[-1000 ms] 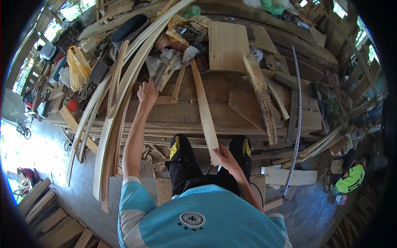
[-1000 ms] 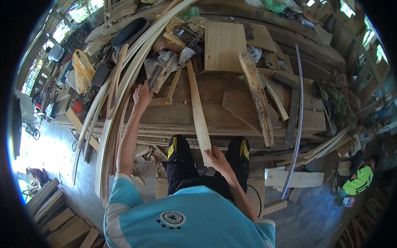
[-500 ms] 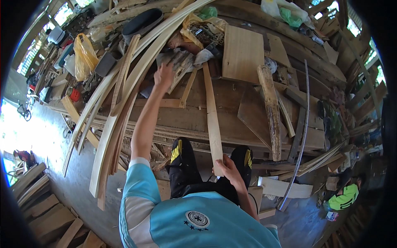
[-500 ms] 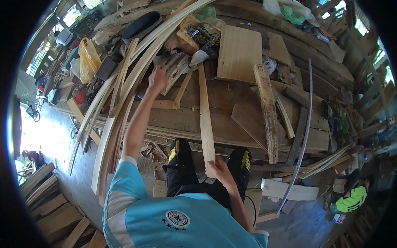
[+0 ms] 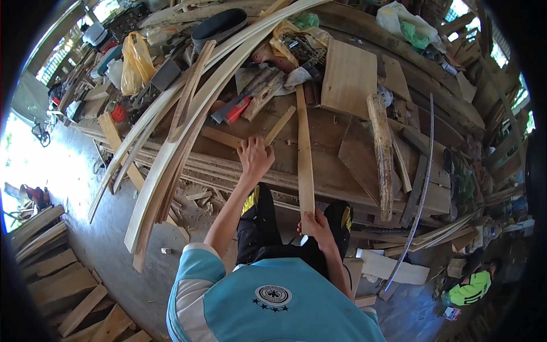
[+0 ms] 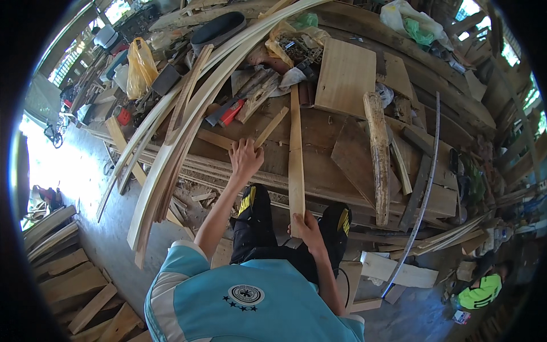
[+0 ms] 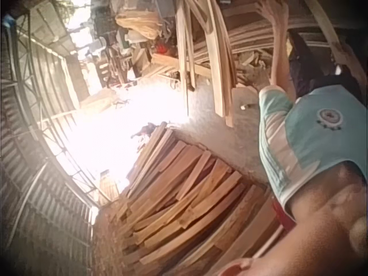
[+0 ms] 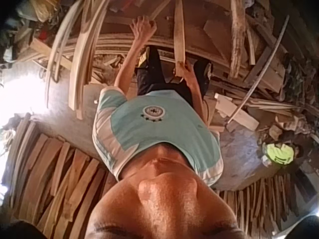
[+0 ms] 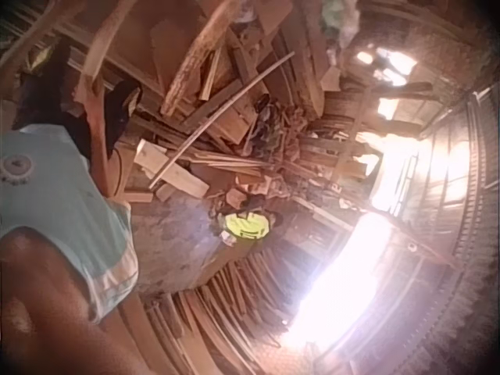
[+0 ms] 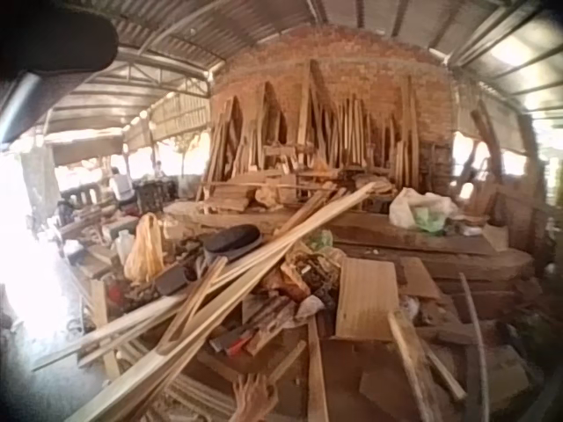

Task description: Using a chisel and a wooden mallet to carve a piece of wood.

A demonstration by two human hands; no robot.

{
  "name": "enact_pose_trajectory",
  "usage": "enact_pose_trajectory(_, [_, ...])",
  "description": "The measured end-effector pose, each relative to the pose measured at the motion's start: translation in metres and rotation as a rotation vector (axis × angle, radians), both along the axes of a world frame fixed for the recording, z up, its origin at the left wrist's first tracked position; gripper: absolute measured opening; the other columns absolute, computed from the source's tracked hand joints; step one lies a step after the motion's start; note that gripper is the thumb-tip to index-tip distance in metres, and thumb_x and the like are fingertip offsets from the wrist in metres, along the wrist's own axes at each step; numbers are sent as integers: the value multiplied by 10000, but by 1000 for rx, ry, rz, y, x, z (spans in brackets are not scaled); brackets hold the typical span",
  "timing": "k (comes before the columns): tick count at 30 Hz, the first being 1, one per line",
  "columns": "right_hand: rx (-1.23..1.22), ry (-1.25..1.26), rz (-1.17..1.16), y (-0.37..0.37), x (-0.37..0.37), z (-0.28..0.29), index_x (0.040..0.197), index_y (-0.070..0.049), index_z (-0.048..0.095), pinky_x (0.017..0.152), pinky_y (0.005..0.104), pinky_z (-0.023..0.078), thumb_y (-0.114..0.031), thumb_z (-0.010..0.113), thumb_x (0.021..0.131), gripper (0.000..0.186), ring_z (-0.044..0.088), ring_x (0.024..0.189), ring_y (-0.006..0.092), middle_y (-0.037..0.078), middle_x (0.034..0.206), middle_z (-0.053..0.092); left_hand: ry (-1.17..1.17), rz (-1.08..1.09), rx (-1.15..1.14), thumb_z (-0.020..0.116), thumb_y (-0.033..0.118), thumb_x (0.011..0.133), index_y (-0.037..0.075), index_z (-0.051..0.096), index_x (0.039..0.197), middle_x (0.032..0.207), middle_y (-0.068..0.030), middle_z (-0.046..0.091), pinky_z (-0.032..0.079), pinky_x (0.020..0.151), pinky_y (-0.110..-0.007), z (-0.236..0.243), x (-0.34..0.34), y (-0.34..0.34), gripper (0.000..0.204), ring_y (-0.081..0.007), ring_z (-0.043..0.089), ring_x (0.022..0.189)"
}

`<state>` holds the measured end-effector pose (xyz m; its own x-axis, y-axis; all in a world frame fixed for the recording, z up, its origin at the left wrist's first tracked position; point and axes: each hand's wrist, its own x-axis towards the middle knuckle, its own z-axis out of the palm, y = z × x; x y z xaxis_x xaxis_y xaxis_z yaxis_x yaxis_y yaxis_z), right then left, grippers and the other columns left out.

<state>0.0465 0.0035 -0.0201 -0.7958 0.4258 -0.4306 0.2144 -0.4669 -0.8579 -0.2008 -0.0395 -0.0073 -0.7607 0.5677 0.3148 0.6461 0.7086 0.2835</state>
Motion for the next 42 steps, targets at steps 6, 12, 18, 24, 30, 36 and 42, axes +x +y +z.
enact_pose_trajectory(6, [46, -79, -3, 1, 1, -6, 1022, -12, 432, 508, 257, 467, -248, 455, 866, 284, 566, 599, 145, 77, 694, 546, 312, 90, 198, 550, 351, 772, -14, 549, 839, 1015, -232, 473, 343, 842, -490, -9, 12, -32, 370, -415, 396, 1033])
enact_pose_trajectory(12, [34, -67, 2, 1, 2, -6, 1024, -16, 433, 509, 260, 468, -241, 451, 866, 275, 565, 595, 146, 75, 689, 544, 208, 125, 308, 559, 364, 773, -13, 577, 871, 1141, -255, 449, 330, 908, -489, -32, 7, -37, 389, -470, 347, 1101])
enact_pose_trajectory(18, [22, -78, -15, 0, 2, 1, 1006, -30, 449, 508, 267, 461, -244, 468, 854, 263, 561, 584, 147, 70, 688, 543, 276, 178, 352, 571, 353, 766, -15, 588, 806, 1059, -228, 522, 351, 898, -478, -37, 6, -33, 371, -458, 417, 1047])
enact_pose_trajectory(24, [541, -53, -21, 4, 6, -15, 968, -27, 469, 473, 252, 439, -241, 501, 830, 257, 526, 542, 130, 47, 667, 520, 244, 207, 301, 597, 345, 750, -34, 601, 835, 1082, -212, 521, 373, 888, -425, -30, 9, -30, 389, -409, 423, 1072])
enact_pose_trajectory(30, [64, 59, -128, -7, 76, 35, 956, -15, 467, 421, 244, 415, -193, 478, 834, 216, 507, 510, 130, 63, 640, 504, 140, 179, 389, 593, 300, 759, -10, 575, 922, 1153, -208, 471, 341, 917, -425, -28, 10, -43, 351, -411, 367, 1122])
enact_pose_trajectory(36, [312, 98, -486, 18, 125, 71, 960, -8, 469, 450, 261, 433, -169, 438, 857, 194, 516, 503, 144, 80, 665, 520, 83, -107, 359, 597, 177, 746, 43, 537, 970, 1168, -191, 460, 364, 890, -441, -25, 7, -64, 268, -420, 366, 1116])
enact_pose_trajectory(42, [713, -222, -610, 111, 116, 97, 849, -21, 480, 392, 204, 392, -213, 513, 842, 195, 497, 465, 86, 42, 648, 523, 57, -125, 330, 600, 151, 733, 47, 537, 971, 1155, -183, 476, 368, 889, -435, -23, 4, -96, 268, -406, 366, 1126])
